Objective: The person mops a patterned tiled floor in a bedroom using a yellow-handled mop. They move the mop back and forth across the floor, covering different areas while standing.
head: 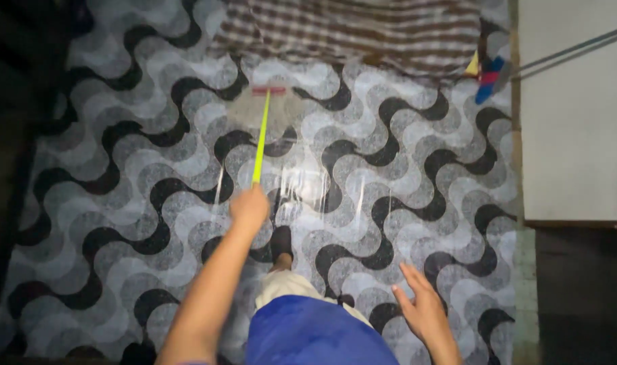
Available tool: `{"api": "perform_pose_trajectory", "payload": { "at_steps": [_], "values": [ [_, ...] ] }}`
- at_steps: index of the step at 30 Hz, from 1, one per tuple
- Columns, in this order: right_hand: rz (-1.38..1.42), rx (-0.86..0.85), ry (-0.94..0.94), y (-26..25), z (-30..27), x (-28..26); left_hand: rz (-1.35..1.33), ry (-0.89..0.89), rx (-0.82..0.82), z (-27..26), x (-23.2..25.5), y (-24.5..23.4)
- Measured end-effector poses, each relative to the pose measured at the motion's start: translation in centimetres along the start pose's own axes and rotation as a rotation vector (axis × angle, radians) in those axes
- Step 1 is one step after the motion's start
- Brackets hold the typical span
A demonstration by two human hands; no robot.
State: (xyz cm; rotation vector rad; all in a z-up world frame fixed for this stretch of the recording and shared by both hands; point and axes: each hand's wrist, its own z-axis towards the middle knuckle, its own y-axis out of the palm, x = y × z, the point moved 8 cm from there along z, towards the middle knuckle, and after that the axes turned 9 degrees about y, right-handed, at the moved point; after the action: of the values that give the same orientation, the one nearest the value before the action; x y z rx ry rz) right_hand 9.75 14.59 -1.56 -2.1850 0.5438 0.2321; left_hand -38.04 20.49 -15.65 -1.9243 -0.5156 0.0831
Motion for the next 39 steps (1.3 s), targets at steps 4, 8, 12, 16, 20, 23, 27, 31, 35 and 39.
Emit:
{"api": "perform_pose_trajectory", "payload": {
  "at_steps": [4,8,12,16,20,23,27,31,35,39],
  "values": [
    [0.002,0.149,-0.14,-0.1,-0.9,-5.1,-0.056,-0.049,-0.11,9.9,-0.7,-4.1],
    [-0.063,0.172,-0.23,-0.6,-2.5,-11.4,-0.026,-0.024,-0.11,13.6,-2.3,-4.6],
    [-0.105,0.18,-0.284,-0.8,-2.2,-15.6,-0.046,-0.034,-0.115,12.4,-3.9,-6.0],
    [-0.151,0.214,-0.431,0.3,-2.2,-16.3,0.006,0.013,-0.041,5.1,-7.0,-4.4],
    [-0.134,0.218,-0.54,0.9,-3.3,-17.6,-0.009,-0.002,-0.021,-5.5,-10.9,-2.6],
    [-0.138,0.235,-0.579,2.0,-3.9,-17.6,0.013,0.028,0.024,-14.1,-13.0,-1.7],
    [-0.055,0.168,-0.655,4.4,-4.9,-17.9,0.042,-0.062,-0.079,-25.7,-15.8,0.4],
    [-0.081,0.055,-0.597,8.8,-4.5,-16.9,0.016,-0.236,-0.334,-35.7,-17.2,-0.4],
    [-0.016,0.048,-0.613,11.2,-5.3,-15.8,-0.088,-0.351,-0.373,-40.4,-17.5,-1.3],
    [0.003,0.006,-0.454,12.0,-5.8,-14.8,-0.043,-0.249,-0.362,-37.0,-16.7,-3.9]
  ]
}}
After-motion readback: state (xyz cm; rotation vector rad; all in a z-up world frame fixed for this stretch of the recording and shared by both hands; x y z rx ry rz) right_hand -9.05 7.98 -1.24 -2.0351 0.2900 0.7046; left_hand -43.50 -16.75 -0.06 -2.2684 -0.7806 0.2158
